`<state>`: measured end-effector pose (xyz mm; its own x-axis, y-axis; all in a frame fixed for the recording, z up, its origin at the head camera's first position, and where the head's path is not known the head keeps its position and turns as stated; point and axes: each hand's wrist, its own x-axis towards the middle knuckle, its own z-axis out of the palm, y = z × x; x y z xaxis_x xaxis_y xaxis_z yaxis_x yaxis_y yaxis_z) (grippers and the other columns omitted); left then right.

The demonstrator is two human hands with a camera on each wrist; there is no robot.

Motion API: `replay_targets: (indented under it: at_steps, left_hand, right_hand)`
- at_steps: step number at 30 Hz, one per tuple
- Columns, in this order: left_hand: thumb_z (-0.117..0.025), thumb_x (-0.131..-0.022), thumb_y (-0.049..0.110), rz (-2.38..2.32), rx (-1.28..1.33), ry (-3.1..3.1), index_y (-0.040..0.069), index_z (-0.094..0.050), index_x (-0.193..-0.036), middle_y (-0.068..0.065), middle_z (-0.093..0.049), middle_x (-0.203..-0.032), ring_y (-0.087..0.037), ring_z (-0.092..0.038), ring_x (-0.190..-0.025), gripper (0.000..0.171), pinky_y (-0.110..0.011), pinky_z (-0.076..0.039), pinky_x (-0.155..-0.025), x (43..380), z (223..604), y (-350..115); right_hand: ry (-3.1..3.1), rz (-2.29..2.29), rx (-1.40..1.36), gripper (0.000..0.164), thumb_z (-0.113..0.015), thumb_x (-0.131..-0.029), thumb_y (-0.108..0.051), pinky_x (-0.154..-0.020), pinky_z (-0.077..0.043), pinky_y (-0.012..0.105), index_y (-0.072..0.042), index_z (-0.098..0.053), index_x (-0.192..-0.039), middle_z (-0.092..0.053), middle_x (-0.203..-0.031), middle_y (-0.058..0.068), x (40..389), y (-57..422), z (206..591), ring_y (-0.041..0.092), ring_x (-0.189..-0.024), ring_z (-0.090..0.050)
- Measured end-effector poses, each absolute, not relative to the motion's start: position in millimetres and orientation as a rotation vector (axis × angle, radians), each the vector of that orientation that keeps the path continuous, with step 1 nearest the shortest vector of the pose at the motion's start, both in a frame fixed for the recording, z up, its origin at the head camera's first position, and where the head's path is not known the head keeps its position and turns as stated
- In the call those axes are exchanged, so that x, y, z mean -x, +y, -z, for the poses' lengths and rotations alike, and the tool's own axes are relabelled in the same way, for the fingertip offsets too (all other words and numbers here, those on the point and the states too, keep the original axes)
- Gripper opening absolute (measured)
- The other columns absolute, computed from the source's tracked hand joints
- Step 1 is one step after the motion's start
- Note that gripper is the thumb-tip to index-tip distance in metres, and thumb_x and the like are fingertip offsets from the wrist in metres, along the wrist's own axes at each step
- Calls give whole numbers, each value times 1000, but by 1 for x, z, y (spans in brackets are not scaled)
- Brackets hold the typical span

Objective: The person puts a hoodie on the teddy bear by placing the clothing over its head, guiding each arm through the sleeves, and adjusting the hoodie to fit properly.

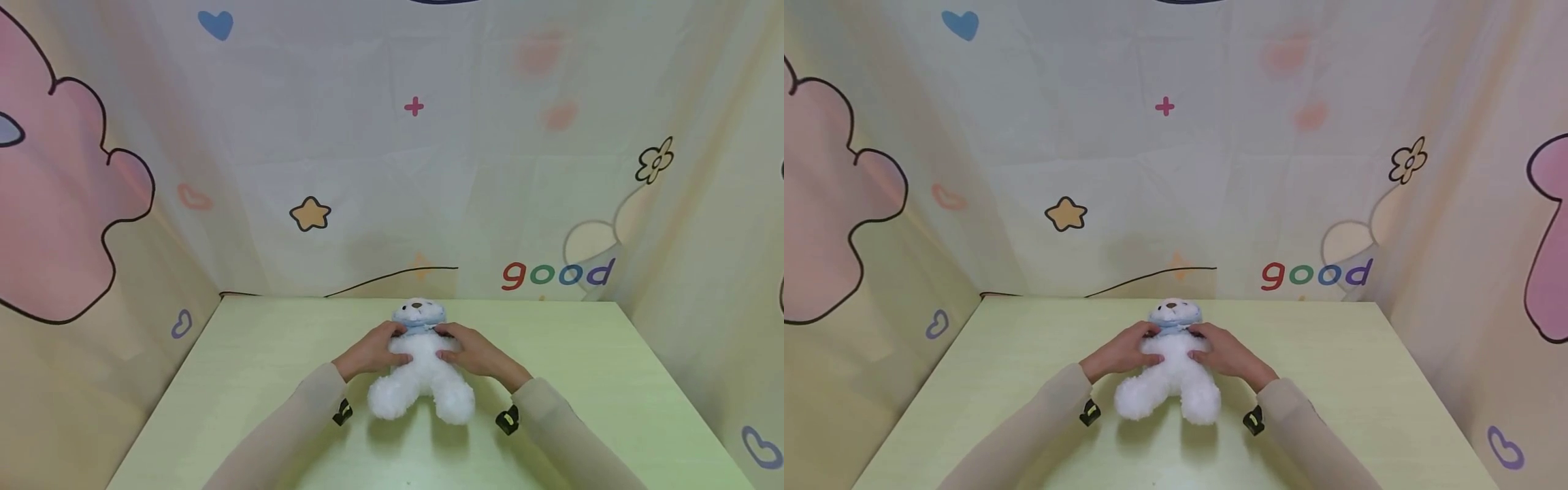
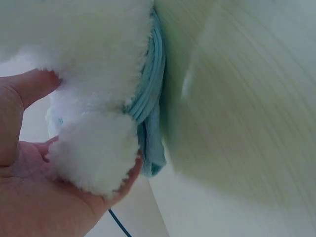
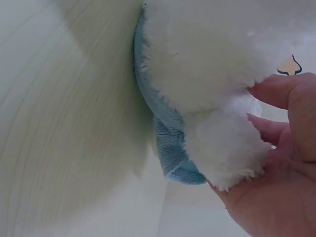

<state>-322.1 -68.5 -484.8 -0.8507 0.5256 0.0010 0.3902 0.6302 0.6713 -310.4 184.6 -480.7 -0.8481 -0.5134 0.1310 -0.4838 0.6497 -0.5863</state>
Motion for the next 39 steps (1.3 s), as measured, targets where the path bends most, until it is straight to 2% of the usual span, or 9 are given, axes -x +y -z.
replay_targets:
  at_steps: [4, 10, 13, 17, 19, 23, 27, 33, 39]
  left_hand:
    - [-75, -87, 27, -1043, -776, 2674, 1, -54, -122, -15, -55, -126, -27, -54, -115, 48, -42, -45, -101, 325, 489, -65]
    - [-80, -81, 23, -982, -926, 2774, 6, -55, -100, -7, -55, -102, -16, -50, -91, 35, -32, -44, -84, 324, 493, -59]
    - [-80, -82, 21, -985, -978, 2819, 5, -56, -98, -7, -57, -100, -18, -52, -90, 33, -34, -44, -83, 321, 493, -58]
    - [-78, -84, 18, -1014, -981, 2829, 3, -60, -106, -11, -62, -108, -25, -57, -99, 32, -40, -47, -90, 319, 492, -57]
    - [-76, -86, 19, -1001, -983, 2834, 3, -61, -108, -11, -62, -110, -26, -58, -101, 32, -41, -47, -91, 319, 493, -56]
    - [-78, -84, 19, -955, -1004, 2853, 5, -60, -101, -9, -60, -103, -23, -56, -94, 28, -38, -47, -86, 318, 496, -55]
    - [-80, -81, 17, -877, -1032, 2936, 9, -56, -91, -4, -58, -97, -17, -52, -84, 28, -32, -45, -78, 316, 497, -54]
    - [-81, -76, 13, -755, -1053, 3069, 15, -52, -80, 4, -54, -85, -11, -45, -73, 29, -24, -39, -68, 312, 498, -51]
    - [-76, -69, 3, -690, -1115, 3128, 18, -48, -69, 8, -48, -70, -9, -38, -64, 32, -22, -32, -59, 305, 502, -46]
  right_hand:
    - [2788, 988, 857, 47, -70, -91, -18, -104, -43, 52, 2, -54, -130, -60, -128, 19, 311, 184, 481, 36, -122, -56]
    - [2767, 1030, 887, 35, -77, -85, -16, -93, -47, 41, -3, -57, -110, -61, -108, 10, 312, 185, 482, 24, -103, -57]
    - [2791, 1005, 921, 35, -76, -85, -16, -93, -48, 42, -2, -58, -111, -63, -110, 11, 311, 184, 479, 26, -104, -59]
    - [2824, 956, 932, 44, -72, -89, -17, -100, -46, 49, 2, -57, -125, -63, -123, 18, 309, 184, 479, 33, -116, -60]
    - [2837, 950, 927, 44, -72, -89, -17, -99, -47, 51, 4, -57, -126, -64, -123, 19, 308, 184, 479, 34, -115, -61]
    - [2882, 914, 963, 30, -75, -86, -15, -87, -50, 41, -1, -61, -109, -66, -103, 10, 309, 181, 483, 24, -96, -61]
    - [3004, 766, 1019, 23, -78, -83, -16, -74, -45, 31, -11, -59, -94, -60, -88, -1, 310, 174, 487, 14, -82, -52]
    - [3158, 617, 1025, 24, -79, -78, -13, -64, -41, 28, -16, -57, -85, -57, -80, -4, 304, 167, 487, 12, -74, -47]
    - [3262, 458, 1057, 33, -84, -73, -13, -61, -36, 27, -17, -51, -71, -49, -67, -7, 296, 158, 491, 10, -64, -42]
